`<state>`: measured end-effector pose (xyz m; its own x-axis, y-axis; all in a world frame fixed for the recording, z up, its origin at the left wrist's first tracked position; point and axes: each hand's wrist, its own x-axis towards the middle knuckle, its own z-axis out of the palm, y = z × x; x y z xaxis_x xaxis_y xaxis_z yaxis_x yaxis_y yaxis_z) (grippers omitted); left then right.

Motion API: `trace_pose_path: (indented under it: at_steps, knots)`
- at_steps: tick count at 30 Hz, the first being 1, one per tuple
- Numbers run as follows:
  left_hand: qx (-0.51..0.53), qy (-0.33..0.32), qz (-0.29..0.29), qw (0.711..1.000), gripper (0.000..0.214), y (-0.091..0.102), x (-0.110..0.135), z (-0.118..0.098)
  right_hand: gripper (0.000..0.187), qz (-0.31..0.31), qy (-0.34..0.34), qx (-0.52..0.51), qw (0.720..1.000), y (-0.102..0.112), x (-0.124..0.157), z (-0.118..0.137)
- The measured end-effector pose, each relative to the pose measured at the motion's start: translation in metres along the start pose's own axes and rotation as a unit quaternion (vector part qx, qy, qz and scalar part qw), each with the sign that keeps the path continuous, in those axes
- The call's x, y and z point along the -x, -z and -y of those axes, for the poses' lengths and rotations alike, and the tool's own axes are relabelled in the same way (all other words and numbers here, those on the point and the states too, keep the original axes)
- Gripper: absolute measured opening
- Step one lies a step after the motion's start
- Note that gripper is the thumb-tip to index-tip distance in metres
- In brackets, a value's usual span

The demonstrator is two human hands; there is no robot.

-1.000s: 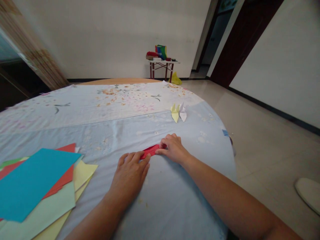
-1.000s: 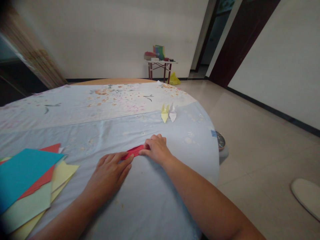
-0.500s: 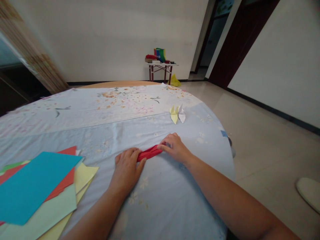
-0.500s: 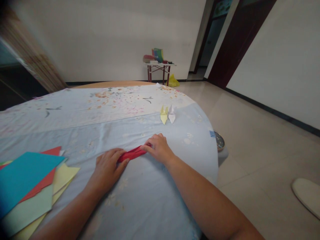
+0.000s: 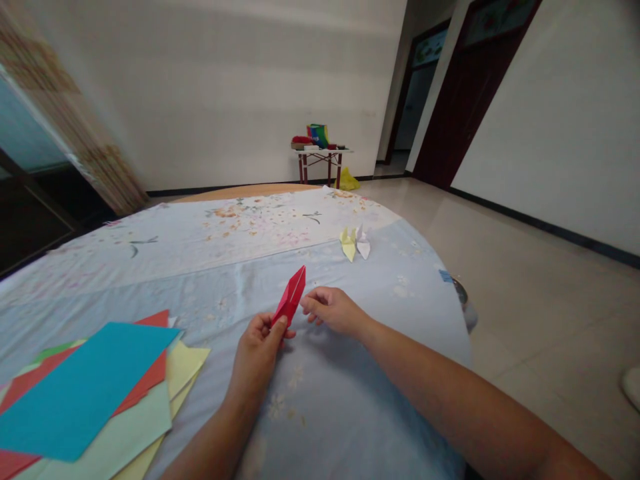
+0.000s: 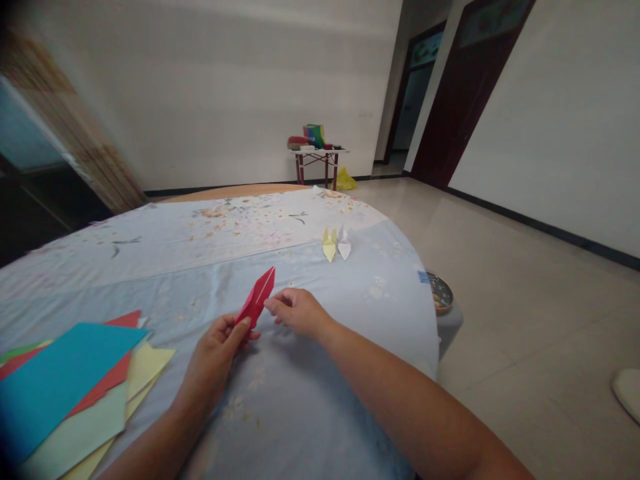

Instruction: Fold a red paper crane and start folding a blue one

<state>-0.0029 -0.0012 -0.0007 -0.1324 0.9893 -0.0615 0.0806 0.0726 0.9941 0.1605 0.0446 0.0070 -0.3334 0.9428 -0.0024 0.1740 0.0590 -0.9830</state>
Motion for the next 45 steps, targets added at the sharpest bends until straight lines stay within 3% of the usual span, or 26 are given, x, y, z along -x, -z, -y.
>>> trace_pose_path:
  at_steps: [8,14,21,32,38,45]
  knots:
    - [-0.031,-0.062,0.105,0.992,0.021,-0.003,0.006,0.002,0.027,-0.006,-0.022,-0.137,0.990,-0.021,-0.006,0.000]
    - [-0.004,-0.061,0.142,0.988,0.029,-0.004,0.007,-0.002,0.030,-0.021,0.008,-0.161,0.987,-0.019,-0.005,-0.005]
    - [0.057,-0.008,0.061,0.996,0.032,-0.002,0.008,-0.015,0.026,-0.003,0.011,-0.141,0.990,-0.011,-0.001,-0.005]
    - [0.025,0.013,0.031,0.999,0.024,-0.001,0.003,-0.010,0.017,-0.038,0.057,-0.012,0.998,-0.014,0.007,-0.006]
    - [-0.003,0.005,0.017,1.000,0.025,-0.002,0.004,-0.011,0.009,-0.098,0.134,0.136,0.977,-0.016,0.009,-0.003]
    - [0.001,0.005,0.014,1.000,0.025,-0.004,0.005,-0.014,0.004,-0.119,0.158,0.159,0.967,-0.019,0.011,0.002]
